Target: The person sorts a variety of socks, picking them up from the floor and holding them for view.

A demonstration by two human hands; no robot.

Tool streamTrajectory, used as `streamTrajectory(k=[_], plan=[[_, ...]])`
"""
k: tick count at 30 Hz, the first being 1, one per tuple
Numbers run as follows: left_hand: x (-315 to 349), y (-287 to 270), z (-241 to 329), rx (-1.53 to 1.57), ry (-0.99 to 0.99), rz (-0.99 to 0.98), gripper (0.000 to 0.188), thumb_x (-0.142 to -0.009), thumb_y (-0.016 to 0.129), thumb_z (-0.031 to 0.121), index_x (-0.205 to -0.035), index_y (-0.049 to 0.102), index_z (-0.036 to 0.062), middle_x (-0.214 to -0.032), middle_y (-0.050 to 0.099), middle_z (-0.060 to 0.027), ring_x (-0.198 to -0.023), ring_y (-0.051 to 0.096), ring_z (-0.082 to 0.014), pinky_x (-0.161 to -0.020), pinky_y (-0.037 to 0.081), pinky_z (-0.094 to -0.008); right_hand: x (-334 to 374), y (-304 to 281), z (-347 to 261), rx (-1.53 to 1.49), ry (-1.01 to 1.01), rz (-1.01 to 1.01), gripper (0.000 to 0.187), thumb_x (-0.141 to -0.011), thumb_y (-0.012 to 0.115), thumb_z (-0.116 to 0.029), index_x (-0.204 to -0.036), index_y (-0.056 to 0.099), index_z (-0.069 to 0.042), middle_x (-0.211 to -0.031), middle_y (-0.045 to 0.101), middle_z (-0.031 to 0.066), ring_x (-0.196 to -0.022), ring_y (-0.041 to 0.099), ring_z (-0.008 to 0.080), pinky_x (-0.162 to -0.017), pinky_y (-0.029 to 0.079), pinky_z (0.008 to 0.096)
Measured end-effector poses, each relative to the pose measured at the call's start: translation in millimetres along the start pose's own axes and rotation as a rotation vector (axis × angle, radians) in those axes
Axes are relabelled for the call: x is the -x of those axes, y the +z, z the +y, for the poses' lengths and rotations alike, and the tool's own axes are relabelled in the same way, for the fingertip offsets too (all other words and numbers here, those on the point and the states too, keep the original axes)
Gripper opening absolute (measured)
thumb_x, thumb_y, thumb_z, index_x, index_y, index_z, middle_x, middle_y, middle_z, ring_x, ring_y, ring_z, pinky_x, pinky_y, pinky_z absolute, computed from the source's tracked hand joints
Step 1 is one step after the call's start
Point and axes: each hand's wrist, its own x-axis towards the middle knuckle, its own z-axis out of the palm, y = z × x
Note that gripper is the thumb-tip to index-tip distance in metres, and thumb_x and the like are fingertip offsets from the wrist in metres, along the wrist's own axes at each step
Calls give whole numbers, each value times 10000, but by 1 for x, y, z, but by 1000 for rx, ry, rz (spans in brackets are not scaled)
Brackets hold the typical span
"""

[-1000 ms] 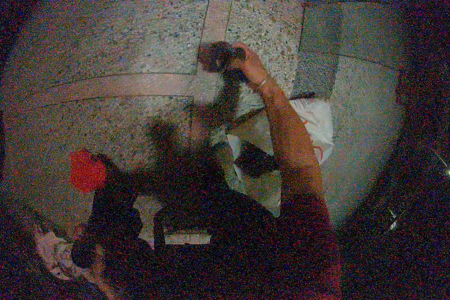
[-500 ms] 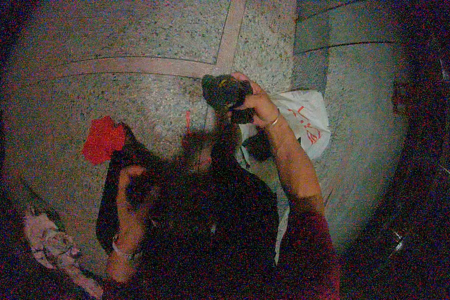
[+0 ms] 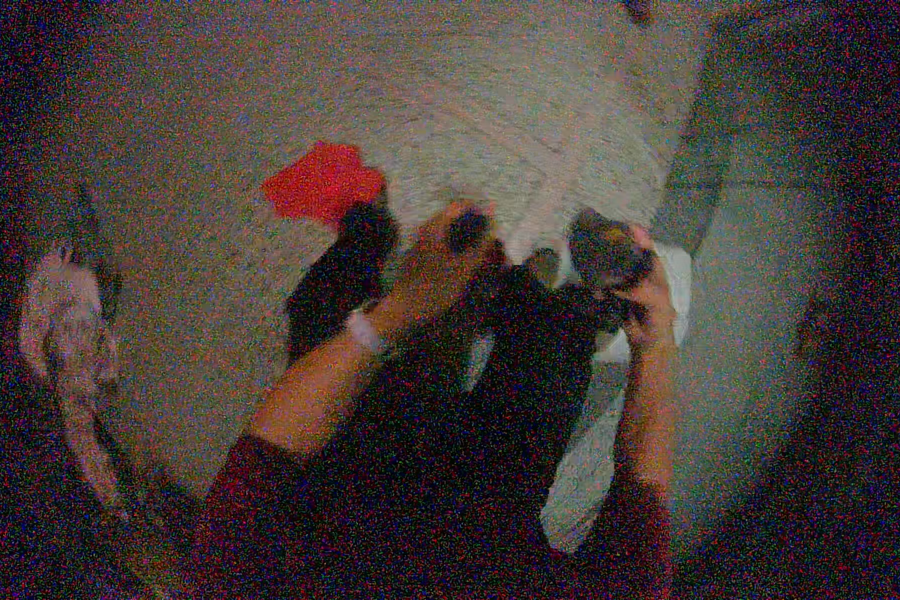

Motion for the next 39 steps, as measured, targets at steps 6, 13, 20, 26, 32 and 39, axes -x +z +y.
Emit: streamTrajectory(k=[6, 13, 20, 26, 32, 39], plan=[[72, 3, 7, 351, 135, -34, 320, -826, 680, 258, -1012, 537, 40, -971, 614, -140, -925, 626, -300, -803, 491, -393, 78, 39, -6, 171, -2, -120, 943, -519, 781, -136, -1355, 364, -7, -1238, 530, 136, -1070, 573, 293, -836, 542, 386], [199, -22, 45, -81, 641, -143, 434, -743, 689, 170, -1073, 468, -6, -745, 597, -180, -672, 637, -344, -553, 493, -429, 98, 69, 8, 218, -131, -253, 873, -534, 802, -234, -1283, 405, -26, -1106, 590, 111, -891, 631, 231, -650, 564, 314], [266, 30, -11, -486, 695, -161, 707, -693, 752, 279, -1251, 416, 3, -896, 582, -186, -726, 613, -350, -604, 468, -440, 145, 111, 6, 396, -108, -350, 750, -541, 761, -250, -1204, 474, -49, -1078, 607, 73, -924, 618, 200, -796, 534, 308], [271, 55, -39, -465, 577, -363, 902, -705, 752, 414, -1377, 321, -6, -1210, 444, -309, -1065, 511, -446, -864, 446, -472, 182, 115, -5, 544, -135, -351, 718, -532, 715, -211, -1196, 485, -62, -1085, 593, 55, -964, 592, 182, -857, 489, 305], [256, 64, -47, -171, 606, -301, 795, -753, 720, 312, -1362, 335, -25, -1302, 374, -303, -1189, 416, -471, -991, 385, -461, 199, 88, 1, 681, -266, -389, 660, -555, 701, -203, -1171, 519, -50, -1175, 529, 49, -1116, 506, 184, -987, 388, 323], [239, -4, 25, 436, 348, -253, 758, -763, 732, 96, -1376, 286, 84, -1275, 467, -122, -1195, 479, -239, -1015, 402, -389, 204, 80, -8, 443, -222, -564, 676, -532, 718, -217, -1159, 534, -41, -1158, 533, 38, -1124, 502, 171, -998, 370, 303]])
